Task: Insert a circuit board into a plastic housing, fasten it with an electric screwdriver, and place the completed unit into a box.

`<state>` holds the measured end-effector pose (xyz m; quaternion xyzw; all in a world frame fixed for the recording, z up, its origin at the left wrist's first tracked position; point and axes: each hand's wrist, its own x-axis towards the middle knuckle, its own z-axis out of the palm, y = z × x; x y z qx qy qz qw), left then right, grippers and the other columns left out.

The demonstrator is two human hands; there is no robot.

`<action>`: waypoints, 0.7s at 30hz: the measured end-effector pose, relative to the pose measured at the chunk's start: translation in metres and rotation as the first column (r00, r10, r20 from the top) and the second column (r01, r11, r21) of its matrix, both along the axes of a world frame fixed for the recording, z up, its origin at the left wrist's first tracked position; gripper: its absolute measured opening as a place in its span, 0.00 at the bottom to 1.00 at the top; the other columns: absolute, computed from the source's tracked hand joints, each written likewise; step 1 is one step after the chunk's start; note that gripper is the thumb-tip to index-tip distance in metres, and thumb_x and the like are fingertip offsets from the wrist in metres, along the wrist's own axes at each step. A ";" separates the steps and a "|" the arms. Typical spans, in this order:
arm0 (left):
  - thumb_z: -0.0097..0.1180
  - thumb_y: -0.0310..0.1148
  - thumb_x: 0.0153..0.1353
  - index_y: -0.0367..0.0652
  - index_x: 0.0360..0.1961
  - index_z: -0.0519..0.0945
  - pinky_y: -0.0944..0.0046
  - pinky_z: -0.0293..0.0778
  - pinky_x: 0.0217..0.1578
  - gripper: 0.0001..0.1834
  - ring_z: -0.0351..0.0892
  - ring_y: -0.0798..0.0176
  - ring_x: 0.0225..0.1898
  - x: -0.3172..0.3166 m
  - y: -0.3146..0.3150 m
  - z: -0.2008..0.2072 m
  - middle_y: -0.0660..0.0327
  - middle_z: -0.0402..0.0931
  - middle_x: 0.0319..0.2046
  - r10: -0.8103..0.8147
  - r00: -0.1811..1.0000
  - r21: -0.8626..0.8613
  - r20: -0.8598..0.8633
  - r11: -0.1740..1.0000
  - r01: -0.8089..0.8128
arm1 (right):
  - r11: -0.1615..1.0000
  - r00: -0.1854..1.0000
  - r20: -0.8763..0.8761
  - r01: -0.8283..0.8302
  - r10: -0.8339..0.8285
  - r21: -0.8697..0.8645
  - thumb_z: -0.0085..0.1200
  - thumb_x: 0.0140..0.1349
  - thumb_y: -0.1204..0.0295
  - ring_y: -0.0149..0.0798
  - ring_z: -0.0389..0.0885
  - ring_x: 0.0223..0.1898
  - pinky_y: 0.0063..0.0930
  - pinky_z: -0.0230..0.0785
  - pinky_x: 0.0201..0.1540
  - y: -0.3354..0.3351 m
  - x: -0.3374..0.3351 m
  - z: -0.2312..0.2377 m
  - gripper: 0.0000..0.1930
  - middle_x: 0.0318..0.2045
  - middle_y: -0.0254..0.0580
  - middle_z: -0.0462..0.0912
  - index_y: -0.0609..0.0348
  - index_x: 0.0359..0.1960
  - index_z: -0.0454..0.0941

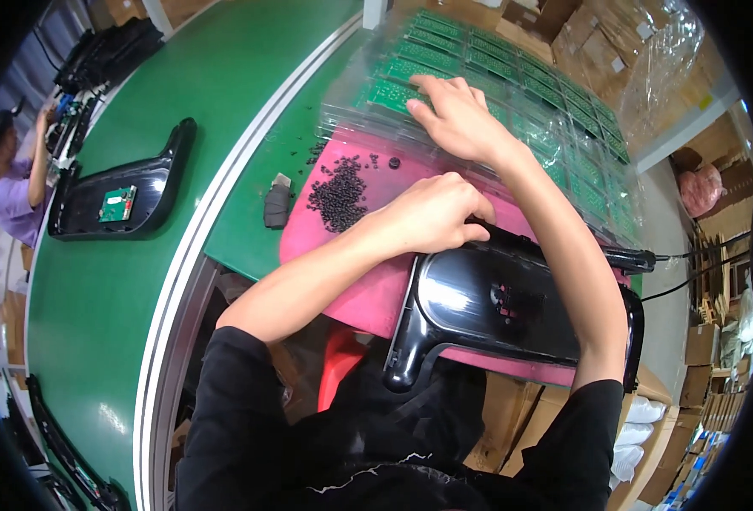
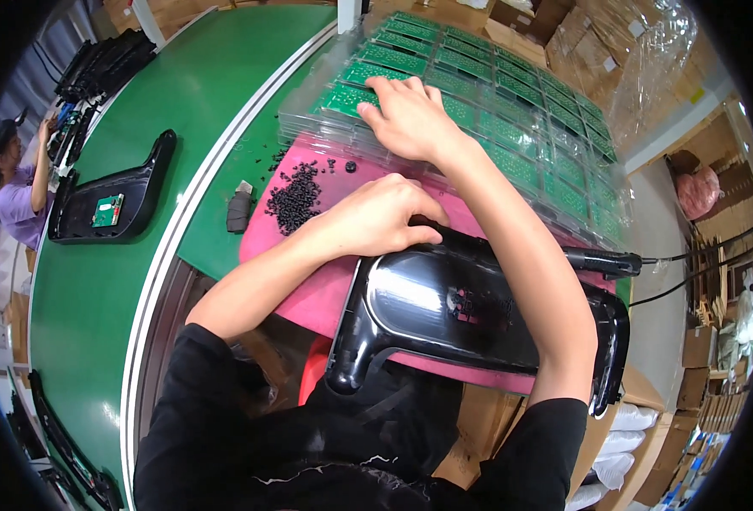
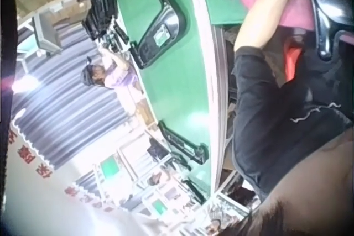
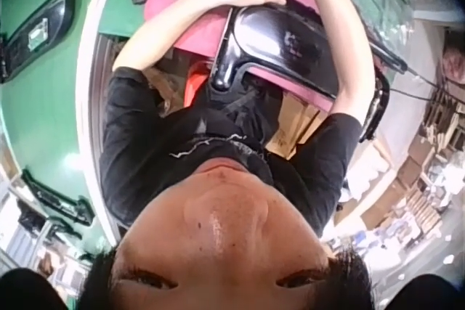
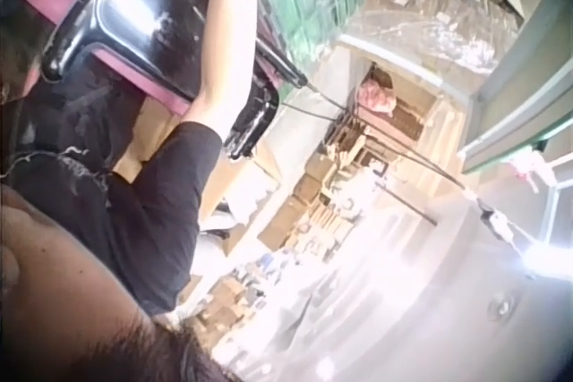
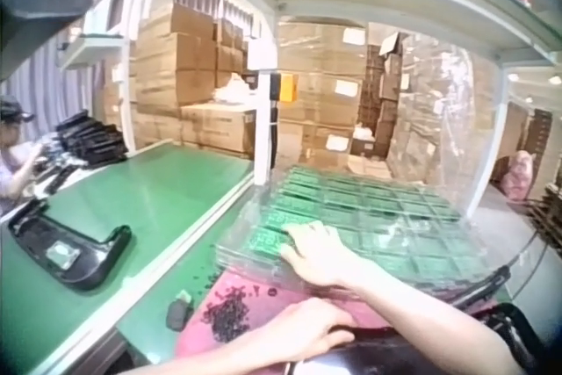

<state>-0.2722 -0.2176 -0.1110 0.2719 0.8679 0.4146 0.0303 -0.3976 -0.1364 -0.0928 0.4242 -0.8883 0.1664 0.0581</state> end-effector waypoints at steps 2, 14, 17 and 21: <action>0.64 0.32 0.56 0.37 0.38 0.86 0.51 0.77 0.48 0.12 0.83 0.45 0.43 -0.001 0.000 -0.001 0.48 0.84 0.37 -0.004 0.999 0.001 -0.044 1.000 0.004 | 0.991 0.996 -0.012 0.086 -0.088 -0.106 0.45 0.72 0.61 0.54 0.72 0.57 0.48 0.58 0.63 -0.009 -0.005 -0.003 0.21 0.49 0.51 0.81 0.58 0.61 0.70; 0.65 0.29 0.55 0.35 0.40 0.86 0.54 0.78 0.48 0.13 0.84 0.46 0.43 -0.002 0.000 0.003 0.47 0.84 0.37 -0.007 0.993 0.003 -0.116 1.000 0.007 | 0.995 0.792 -0.611 -0.078 0.020 -0.068 0.56 0.53 0.77 0.41 0.78 0.45 0.43 0.64 0.49 0.013 0.019 0.031 0.10 0.37 0.38 0.79 0.55 0.38 0.79; 0.66 0.30 0.55 0.33 0.41 0.85 0.53 0.78 0.47 0.13 0.84 0.45 0.43 -0.001 0.003 0.006 0.46 0.84 0.39 -0.016 0.993 0.033 -0.121 0.999 0.020 | 0.959 0.786 -0.610 -0.085 -0.102 -0.270 0.57 0.52 0.78 0.41 0.78 0.45 0.42 0.65 0.48 0.034 0.020 0.048 0.10 0.38 0.39 0.80 0.55 0.37 0.79; 0.65 0.31 0.58 0.34 0.45 0.82 0.60 0.77 0.44 0.16 0.83 0.56 0.41 0.012 0.001 0.009 0.53 0.84 0.40 -0.012 0.989 0.123 -0.149 0.992 0.030 | 0.939 0.825 -0.562 -0.138 -0.067 -0.314 0.58 0.54 0.80 0.54 0.73 0.38 0.40 0.65 0.42 0.078 0.069 0.089 0.07 0.31 0.48 0.75 0.59 0.34 0.76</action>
